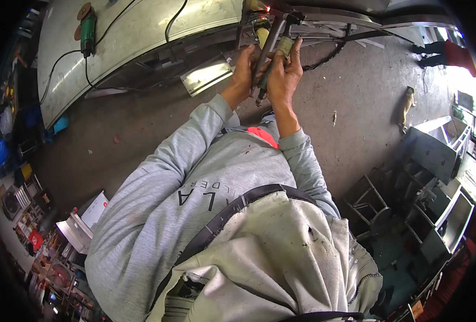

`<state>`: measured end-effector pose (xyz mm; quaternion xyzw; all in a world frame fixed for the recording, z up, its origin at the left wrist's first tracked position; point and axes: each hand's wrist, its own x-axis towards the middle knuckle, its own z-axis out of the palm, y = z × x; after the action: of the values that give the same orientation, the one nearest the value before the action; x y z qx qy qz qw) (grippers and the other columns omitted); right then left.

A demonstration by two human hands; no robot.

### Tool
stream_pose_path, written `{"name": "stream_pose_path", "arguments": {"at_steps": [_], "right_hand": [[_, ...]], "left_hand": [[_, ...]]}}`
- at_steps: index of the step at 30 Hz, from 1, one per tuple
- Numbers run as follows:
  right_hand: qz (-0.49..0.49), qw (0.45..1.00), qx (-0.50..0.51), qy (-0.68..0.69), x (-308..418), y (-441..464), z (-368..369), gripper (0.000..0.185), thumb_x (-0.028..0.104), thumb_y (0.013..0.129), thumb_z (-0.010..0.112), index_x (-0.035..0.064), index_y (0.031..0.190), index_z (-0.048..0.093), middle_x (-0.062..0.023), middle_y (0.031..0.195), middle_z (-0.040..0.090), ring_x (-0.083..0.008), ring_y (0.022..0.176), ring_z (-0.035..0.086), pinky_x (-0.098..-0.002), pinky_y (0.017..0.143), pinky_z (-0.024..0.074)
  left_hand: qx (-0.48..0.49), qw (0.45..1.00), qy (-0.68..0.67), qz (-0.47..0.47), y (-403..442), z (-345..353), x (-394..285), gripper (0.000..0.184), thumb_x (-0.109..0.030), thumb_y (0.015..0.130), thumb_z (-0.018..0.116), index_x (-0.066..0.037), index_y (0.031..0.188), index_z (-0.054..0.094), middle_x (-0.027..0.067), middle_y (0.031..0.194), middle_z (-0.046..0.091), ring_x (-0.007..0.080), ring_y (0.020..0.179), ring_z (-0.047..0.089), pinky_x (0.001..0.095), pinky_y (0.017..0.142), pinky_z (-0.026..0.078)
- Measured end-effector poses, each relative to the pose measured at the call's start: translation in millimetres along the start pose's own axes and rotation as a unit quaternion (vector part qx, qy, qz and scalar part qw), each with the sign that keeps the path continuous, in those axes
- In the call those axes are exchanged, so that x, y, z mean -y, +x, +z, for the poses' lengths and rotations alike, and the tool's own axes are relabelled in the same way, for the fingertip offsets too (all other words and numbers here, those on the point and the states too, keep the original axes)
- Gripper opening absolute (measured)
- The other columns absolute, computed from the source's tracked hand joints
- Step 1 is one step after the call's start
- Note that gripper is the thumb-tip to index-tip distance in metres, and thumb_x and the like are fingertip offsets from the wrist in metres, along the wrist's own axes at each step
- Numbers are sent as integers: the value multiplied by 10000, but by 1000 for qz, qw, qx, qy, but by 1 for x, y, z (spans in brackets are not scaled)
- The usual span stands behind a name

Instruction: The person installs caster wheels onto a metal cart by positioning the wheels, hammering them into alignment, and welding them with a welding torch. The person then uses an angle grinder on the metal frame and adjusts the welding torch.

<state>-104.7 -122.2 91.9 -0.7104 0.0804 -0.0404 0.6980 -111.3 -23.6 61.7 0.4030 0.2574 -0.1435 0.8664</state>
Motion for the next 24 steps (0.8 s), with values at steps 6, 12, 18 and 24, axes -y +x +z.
{"name": "stream_pose_path", "arguments": {"at_steps": [6,12,18,24], "right_hand": [[-11,999,-18,-41,21,-12,11,688,33,1061,531,70,1683,239,-74,873,688,-88,578,597,-284,479,517],[-18,1000,-18,-7,9,-10,11,653,-13,999,558,22,1619,358,-50,798,627,-101,538,554,-301,484,483],[36,999,21,36,37,-20,16,743,-70,1035,483,115,1699,206,-9,836,568,-78,554,513,-276,475,465],[27,1000,4,-5,37,-17,15,698,-12,1072,487,137,1697,214,-53,883,623,-100,591,578,-289,511,521]], "left_hand": [[14,1000,-15,-13,10,-10,10,687,-700,984,448,-77,1039,735,-49,646,490,90,539,407,259,522,319],[0,999,-28,-33,5,-18,13,628,-639,1011,458,-77,1134,711,5,869,587,124,735,530,284,684,412],[-12,997,-38,-69,-7,-36,18,630,-621,1025,459,-64,1188,704,34,984,652,142,837,604,300,777,476],[-27,995,-58,-78,8,-32,19,635,-603,1038,460,-50,1241,697,63,1100,717,159,938,679,316,870,539]]}}
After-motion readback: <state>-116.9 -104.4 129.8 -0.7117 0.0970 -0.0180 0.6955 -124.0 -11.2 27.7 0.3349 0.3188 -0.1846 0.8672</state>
